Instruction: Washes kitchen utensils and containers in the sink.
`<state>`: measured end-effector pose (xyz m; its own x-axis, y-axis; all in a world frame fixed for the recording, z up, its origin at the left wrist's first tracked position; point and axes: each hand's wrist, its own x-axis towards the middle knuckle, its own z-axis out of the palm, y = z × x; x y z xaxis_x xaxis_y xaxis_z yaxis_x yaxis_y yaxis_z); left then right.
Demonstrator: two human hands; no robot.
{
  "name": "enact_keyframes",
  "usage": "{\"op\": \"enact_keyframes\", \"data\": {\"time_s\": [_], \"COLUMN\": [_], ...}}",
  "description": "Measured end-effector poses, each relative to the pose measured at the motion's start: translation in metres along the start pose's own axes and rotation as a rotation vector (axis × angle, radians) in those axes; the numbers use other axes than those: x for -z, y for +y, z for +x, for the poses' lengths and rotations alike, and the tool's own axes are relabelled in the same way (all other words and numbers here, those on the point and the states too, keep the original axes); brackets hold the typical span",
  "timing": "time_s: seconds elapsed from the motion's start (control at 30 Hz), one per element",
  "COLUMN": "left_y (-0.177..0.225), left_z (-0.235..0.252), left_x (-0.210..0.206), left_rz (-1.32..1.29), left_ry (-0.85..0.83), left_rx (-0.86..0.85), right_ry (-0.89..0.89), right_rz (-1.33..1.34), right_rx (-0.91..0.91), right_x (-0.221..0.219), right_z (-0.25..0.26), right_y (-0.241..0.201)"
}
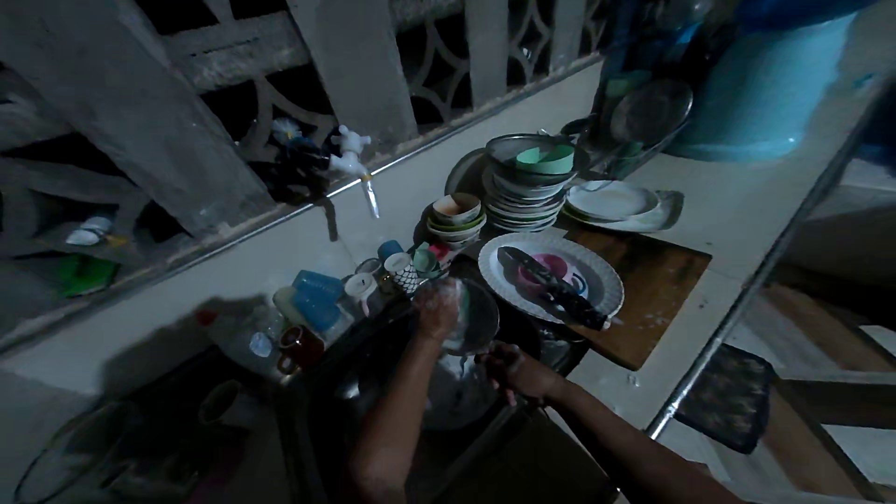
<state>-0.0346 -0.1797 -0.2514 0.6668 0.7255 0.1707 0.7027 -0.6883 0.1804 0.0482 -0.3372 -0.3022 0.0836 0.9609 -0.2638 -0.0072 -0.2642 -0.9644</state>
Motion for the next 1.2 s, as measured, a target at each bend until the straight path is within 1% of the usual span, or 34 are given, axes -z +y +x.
{"op": "enact_keyframes", "data": {"time_s": [0.07,0.13,0.23,0.3,0.37,0.43,0.5,0.53,0.57,0.63,0.67,0.77,0.83,0.9,1.0,1.03,1.1,1.17,1.2], "left_y": [0.001,0.01,0.026,0.026,0.021,0.011,0.002,-0.002,-0.003,0.002,0.004,0.001,-0.001,0.0,0.0,0.0,0.001,0.004,0.006], "left_z": [-0.003,-0.014,-0.028,-0.03,-0.025,-0.015,-0.006,-0.005,-0.006,-0.013,-0.016,-0.022,-0.022,-0.022,-0.014,-0.011,-0.006,-0.002,-0.002], "left_x": [0.003,0.002,0.001,-0.001,0.0,0.005,0.01,0.006,0.001,-0.009,-0.014,-0.018,-0.015,-0.013,-0.014,-0.012,-0.008,-0.004,-0.001], "left_rz": [0.047,0.043,-0.069,-0.138,-0.152,-0.164,-0.186,-0.194,-0.202,-0.257,-0.313,-0.496,-0.497,-0.442,-0.311,-0.252,-0.157,-0.161,-0.164], "left_ry": [-0.073,-0.177,-0.295,-0.258,-0.136,0.03,0.113,0.118,0.074,-0.07,-0.109,-0.131,-0.146,-0.118,-0.002,0.004,0.005,0.038,0.024], "left_rx": [0.015,0.016,-0.003,0.0,0.028,0.085,0.128,0.109,0.071,-0.009,-0.04,-0.071,-0.07,-0.082,-0.134,-0.132,-0.106,-0.065,-0.029], "right_ry": [0.038,0.086,0.085,0.058,0.051,0.075,0.118,0.124,0.112,0.076,0.073,0.042,0.003,-0.037,-0.09,-0.099,-0.091,-0.054,-0.032], "right_rz": [0.005,0.009,-0.02,-0.018,0.009,0.054,0.088,0.096,0.097,0.087,0.076,0.042,0.022,0.015,0.006,-0.003,-0.011,-0.012,-0.015], "right_rx": [0.005,0.017,0.022,0.016,0.009,0.011,0.012,0.019,0.028,0.048,0.053,0.054,0.056,0.051,0.044,0.049,0.057,0.084,0.102], "right_x": [0.001,0.002,0.004,0.002,-0.001,-0.004,-0.004,-0.004,-0.003,-0.003,-0.003,0.007,0.011,0.013,0.013,0.012,0.01,0.009,0.009], "right_z": [0.0,0.003,0.012,0.014,0.015,0.015,0.013,0.013,0.013,0.013,0.014,0.012,0.011,0.009,0.005,0.003,0.001,0.001,0.002], "right_y": [-0.002,-0.005,-0.006,-0.007,-0.009,-0.011,-0.012,-0.011,-0.012,-0.015,-0.014,-0.008,-0.007,-0.008,-0.013,-0.015,-0.017,-0.016,-0.015]}}
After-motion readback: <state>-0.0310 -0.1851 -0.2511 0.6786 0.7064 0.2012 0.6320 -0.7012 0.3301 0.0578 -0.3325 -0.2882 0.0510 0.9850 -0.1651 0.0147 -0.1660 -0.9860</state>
